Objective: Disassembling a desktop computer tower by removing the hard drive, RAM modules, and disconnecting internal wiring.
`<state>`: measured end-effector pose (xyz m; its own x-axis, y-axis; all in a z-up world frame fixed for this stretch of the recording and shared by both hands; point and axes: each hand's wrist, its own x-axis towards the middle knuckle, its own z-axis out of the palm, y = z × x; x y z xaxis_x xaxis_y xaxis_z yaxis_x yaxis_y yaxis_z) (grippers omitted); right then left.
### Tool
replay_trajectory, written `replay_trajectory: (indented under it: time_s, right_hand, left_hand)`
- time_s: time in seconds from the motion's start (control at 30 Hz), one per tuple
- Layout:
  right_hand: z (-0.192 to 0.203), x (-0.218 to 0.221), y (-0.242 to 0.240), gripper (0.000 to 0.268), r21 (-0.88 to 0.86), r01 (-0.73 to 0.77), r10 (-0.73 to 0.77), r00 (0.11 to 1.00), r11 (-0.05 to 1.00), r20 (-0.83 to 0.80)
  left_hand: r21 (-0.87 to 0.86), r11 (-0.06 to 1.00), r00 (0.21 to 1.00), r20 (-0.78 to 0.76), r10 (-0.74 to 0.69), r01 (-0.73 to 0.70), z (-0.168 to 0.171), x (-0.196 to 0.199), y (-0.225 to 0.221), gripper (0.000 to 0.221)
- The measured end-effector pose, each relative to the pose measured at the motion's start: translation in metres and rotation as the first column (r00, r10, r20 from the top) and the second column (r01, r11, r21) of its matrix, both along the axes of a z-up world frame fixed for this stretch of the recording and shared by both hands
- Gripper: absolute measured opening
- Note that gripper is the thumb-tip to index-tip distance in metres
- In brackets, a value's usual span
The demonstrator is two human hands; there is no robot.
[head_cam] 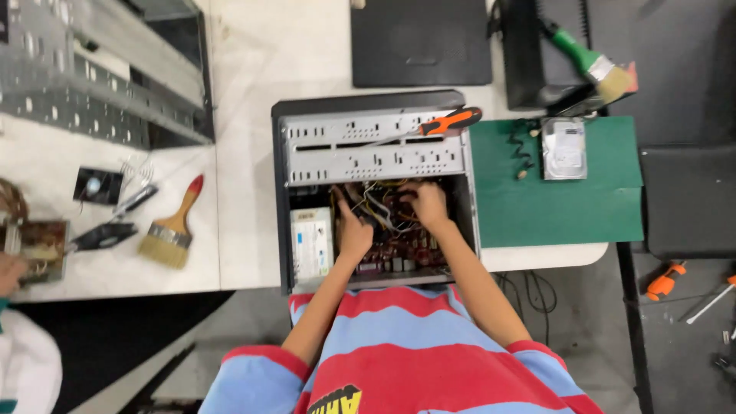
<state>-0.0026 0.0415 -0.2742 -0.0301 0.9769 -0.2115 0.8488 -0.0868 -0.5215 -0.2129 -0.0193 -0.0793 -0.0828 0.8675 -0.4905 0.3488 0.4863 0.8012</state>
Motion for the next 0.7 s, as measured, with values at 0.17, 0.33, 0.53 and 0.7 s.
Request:
replay_trajectory:
  time_s: [0.17, 0.33, 0.53, 0.7]
  right_hand:
    - [0.021, -0.015, -0.013, 0.013, -0.036, -0.010, 0.010, 1.000, 0.999, -0.005]
    - [0.067, -0.032, -0.007, 0.013, 0.009, -0.059, 0.057, 0.987, 0.998, 0.151]
    - [0.075, -0.030, -0.008, 0.014, 0.064, -0.069, 0.065, 0.996, 0.996, 0.063]
    - [0.062, -0.023, -0.009, 0.010, 0.059, -0.045, 0.046, 0.999, 0.997, -0.012]
  left_hand:
    - [-0.029, 0.999, 0.997, -0.076, -0.019, 0.016, 0.002, -0.006, 0.001, 0.100]
    - [-0.045, 0.999, 0.996, -0.082, -0.016, 0.012, 0.006, -0.006, 0.004, 0.104]
    - [-0.111, 0.988, 0.991, 0.067, 0.113, -0.105, 0.005, -0.006, 0.003, 0.090]
    - [-0.089, 0.985, 0.974, 0.160, 0.158, -0.145, 0.010, -0.007, 0.003, 0.085]
